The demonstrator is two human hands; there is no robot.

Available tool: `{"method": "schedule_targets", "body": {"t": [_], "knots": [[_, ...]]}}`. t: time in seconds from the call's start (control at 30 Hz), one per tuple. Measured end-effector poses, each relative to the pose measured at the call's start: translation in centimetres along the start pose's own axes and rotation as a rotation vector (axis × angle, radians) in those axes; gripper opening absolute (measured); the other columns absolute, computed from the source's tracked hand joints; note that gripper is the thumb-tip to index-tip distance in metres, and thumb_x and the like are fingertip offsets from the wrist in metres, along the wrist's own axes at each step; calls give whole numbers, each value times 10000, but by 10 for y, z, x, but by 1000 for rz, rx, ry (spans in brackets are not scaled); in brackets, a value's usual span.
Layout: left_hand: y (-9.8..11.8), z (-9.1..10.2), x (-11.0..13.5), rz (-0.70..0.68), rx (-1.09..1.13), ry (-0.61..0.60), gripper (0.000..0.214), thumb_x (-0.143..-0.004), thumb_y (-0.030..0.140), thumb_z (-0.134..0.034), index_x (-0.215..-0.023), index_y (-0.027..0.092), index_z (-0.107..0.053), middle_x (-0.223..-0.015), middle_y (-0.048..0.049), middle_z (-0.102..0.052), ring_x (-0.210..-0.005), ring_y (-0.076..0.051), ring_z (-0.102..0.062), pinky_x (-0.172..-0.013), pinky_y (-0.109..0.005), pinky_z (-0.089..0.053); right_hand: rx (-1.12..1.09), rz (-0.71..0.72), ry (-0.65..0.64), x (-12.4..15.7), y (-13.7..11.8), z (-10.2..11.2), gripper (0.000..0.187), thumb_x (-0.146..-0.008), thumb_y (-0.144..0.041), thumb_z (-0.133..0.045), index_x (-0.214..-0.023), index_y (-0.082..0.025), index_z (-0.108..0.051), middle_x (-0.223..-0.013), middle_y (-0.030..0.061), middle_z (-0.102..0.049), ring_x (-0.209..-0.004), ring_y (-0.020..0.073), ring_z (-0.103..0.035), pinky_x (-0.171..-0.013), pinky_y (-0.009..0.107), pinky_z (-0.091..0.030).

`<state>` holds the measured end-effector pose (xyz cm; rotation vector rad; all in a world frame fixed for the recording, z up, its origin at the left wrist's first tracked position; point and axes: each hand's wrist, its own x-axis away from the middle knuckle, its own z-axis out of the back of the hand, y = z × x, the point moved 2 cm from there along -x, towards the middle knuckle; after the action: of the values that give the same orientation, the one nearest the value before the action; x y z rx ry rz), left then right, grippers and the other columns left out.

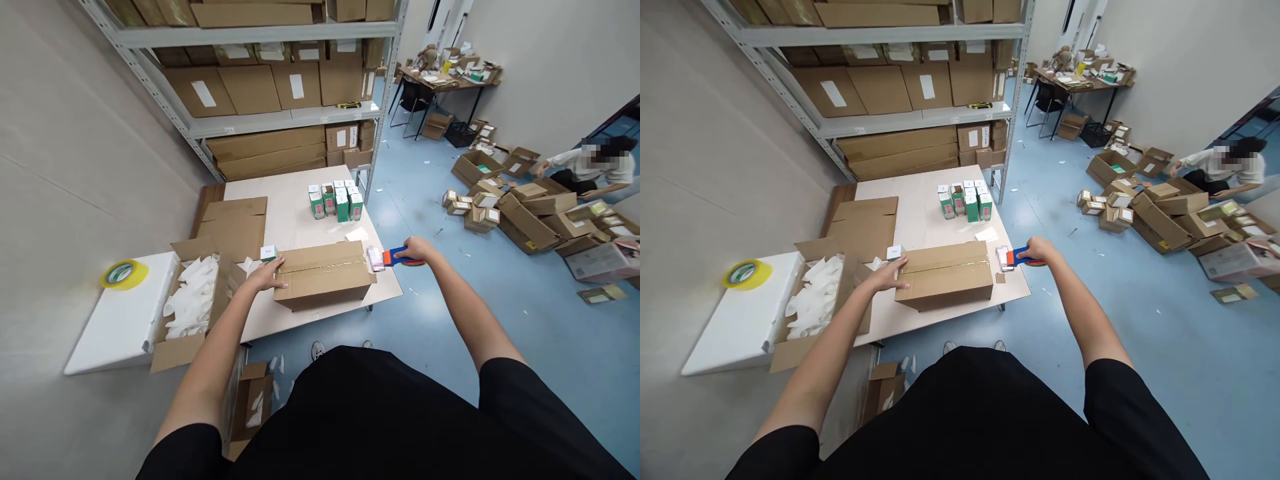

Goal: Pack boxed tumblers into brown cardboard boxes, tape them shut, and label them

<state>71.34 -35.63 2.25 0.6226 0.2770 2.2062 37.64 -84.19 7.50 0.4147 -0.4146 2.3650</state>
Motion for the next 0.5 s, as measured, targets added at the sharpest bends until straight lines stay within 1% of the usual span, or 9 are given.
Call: {"method": "schedule_targets", "body": {"t": [0.1,0.17,0.2,0.23,0.27,0.3,0.37,0.43,0.5], "knots": [[4,3,3,-7,-3,-12,1174,-602,560,-895,-1627,226,-430,-1720,-146,-335,-1558,-390,-376,-1259,-446,-322,36,-11,-1,-6,-30,-24,475,-748,-602,-859,-809,-144,-753,-826,143,-729,-821,269,-669,-667,319,-415],[9,6,6,12,6,-30,1173,-617,557,-892,-1639,244,-410,-1725,-131,-325,-1547,-377,-402,-1241,-419,-356,24,12,1,-9,-51,-48,496,-777,-594,-844,-930,-127,-775,-924,176,-757,-899,295,-683,-716,330,-455],[11,7,8,27,11,-36,1176,-618,561,-893,-1643,255,-404,-1725,-124,-325,-1543,-374,-411,-1229,-411,-375,15,17,27,-9,-60,-61,496,-794,-582,-835,-975,-124,-778,-970,188,-763,-946,312,-688,-750,338,-473],[13,8,9,41,15,-41,1183,-615,567,-897,-1645,263,-399,-1724,-119,-327,-1543,-372,-412,-1220,-406,-387,11,35,43,-9,-68,-74,475,-806,-548,-836,-1019,-128,-777,-1017,194,-767,-991,322,-694,-790,341,-486],[15,9,10,51,17,-44,1193,-608,572,-901,-1646,267,-396,-1724,-117,-327,-1547,-370,-406,-1218,-404,-390,14,20,65,-8,-71,-88,450,-821,-508,-833,-1057,-129,-773,-1063,204,-765,-1040,335,-695,-834,348,-492],[17,10,11,56,19,-45,1203,-603,577,-904,-1647,268,-392,-1725,-116,-323,-1553,-367,-396,-1223,-402,-384,-4,-4,69,-6,-72,-101,448,-843,-501,-815,-1092,-132,-764,-1102,211,-761,-1072,338,-696,-857,348,-495],[20,12,12,58,23,-47,1216,-599,581,-907,-1650,264,-384,-1730,-119,-304,-1563,-358,-379,-1236,-398,-366,-92,-98,62,-1,-64,-129,478,-901,-547,-737,-1162,-146,-736,-1151,208,-753,-1088,327,-705,-861,342,-502],[21,12,12,65,28,-50,1208,-604,576,-908,-1648,267,-385,-1729,-123,-304,-1556,-356,-393,-1234,-400,-370,-217,-205,60,4,-46,-154,508,-951,-576,-646,-1222,-150,-700,-1167,199,-751,-1078,313,-714,-851,335,-507],[20,13,10,79,26,-58,1202,-606,563,-912,-1646,262,-389,-1722,-133,-319,-1531,-359,-436,-1216,-397,-395,-347,-272,54,9,-28,-178,461,-978,-509,-593,-1258,-151,-674,-1167,179,-754,-1063,300,-720,-844,324,-510]]}}
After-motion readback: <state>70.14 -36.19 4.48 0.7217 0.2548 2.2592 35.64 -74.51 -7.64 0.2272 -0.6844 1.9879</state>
